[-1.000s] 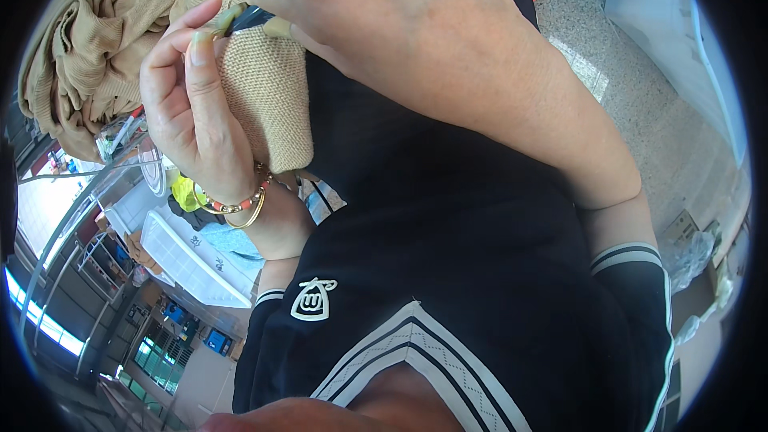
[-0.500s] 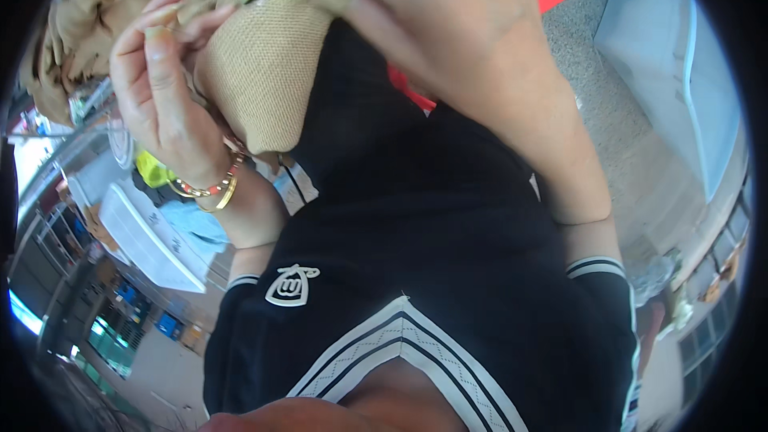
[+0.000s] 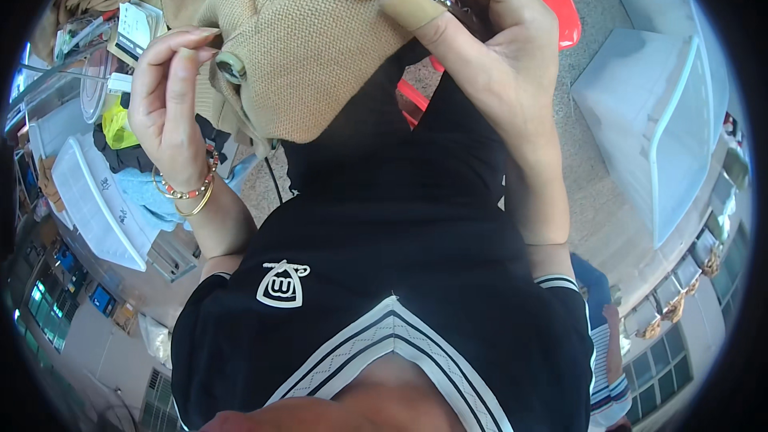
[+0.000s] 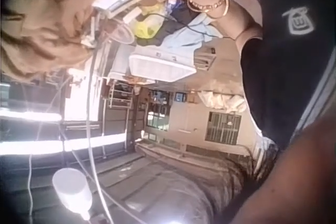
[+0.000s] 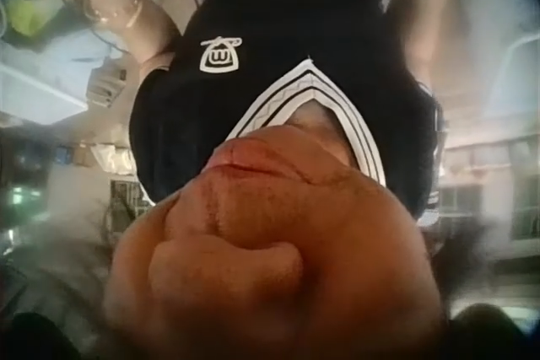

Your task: Trim loose threads and finishing details from buttons on a tan garment using thread snips.

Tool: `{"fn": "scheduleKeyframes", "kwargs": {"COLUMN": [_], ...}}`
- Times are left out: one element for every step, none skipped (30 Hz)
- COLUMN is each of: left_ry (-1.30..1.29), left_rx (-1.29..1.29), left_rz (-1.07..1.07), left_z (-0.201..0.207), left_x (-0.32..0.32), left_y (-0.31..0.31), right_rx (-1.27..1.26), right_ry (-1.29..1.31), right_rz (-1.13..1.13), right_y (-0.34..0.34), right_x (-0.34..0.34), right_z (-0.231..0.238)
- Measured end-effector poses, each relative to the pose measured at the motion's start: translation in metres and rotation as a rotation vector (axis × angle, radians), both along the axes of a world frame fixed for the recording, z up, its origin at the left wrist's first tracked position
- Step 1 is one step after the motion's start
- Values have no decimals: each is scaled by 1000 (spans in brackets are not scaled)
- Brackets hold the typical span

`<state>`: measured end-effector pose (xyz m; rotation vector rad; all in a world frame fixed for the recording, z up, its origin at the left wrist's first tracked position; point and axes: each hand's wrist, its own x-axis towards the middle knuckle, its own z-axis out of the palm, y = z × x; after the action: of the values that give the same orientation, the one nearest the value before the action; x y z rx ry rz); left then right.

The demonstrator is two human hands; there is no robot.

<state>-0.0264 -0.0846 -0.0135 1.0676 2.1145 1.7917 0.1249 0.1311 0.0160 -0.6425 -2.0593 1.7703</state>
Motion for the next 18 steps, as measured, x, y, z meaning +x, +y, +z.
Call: {"fn": "scheduleKeyframes", "kwargs": {"left_ry": [94, 159, 225, 270, 257, 244, 241, 241, 263, 285, 313, 316, 384, 452, 408, 364, 287, 253], "left_rx": [-86, -140, -193, -203, -191, -180, -171, -165, -136, -109, -103, -105, -134, -166, -159, -154, -77, -100], "left_rz": [1, -2, -5, 0, 10, 20, 21, 9, -4, -15, -24, -30, -19, -3, 21, 47, 82, 96], "left_z": [2, 8, 13, 14, 13, 13, 14, 15, 17, 19, 22, 25, 27, 30, 31, 32, 27, 25], "left_x": [-4, -3, -1, 2, 3, 5, 7, 9, 11, 13, 14, 16, 17, 16, 15, 12, 7, 2], "left_y": [0, 4, 7, 9, 11, 14, 19, 23, 28, 32, 37, 41, 44, 45, 46, 46, 45, 39], "right_rx": [-41, -23, -22, -21, -23, -27, -32, 20, 23, 0, -26, 34, 29, -10, -50, 29, 102, 101], "right_ry": [11, 3, 14, 25, 39, 54, 70, 40, 39, 3, -30, -25, -22, -29, -36, -27, -12, -44], "right_rz": [-21, -27, -27, -29, -35, -42, -49, -24, -35, -12, 13, 9, 5, 1, -1, -6, -9, 1], "right_y": [-1, 0, -1, -1, -2, -2, -1, 0, 0, 0, 0, 0, -1, -1, -2, -2, -3, -3], "right_x": [0, 0, -1, -2, -3, -3, 0, 2, 4, 6, 7, 7, 8, 7, 7, 7, 7, 7], "right_z": [1, 2, 2, 1, -1, -2, -2, -2, 0, 2, 4, 3, 3, 4, 5, 10, 14, 15]}}
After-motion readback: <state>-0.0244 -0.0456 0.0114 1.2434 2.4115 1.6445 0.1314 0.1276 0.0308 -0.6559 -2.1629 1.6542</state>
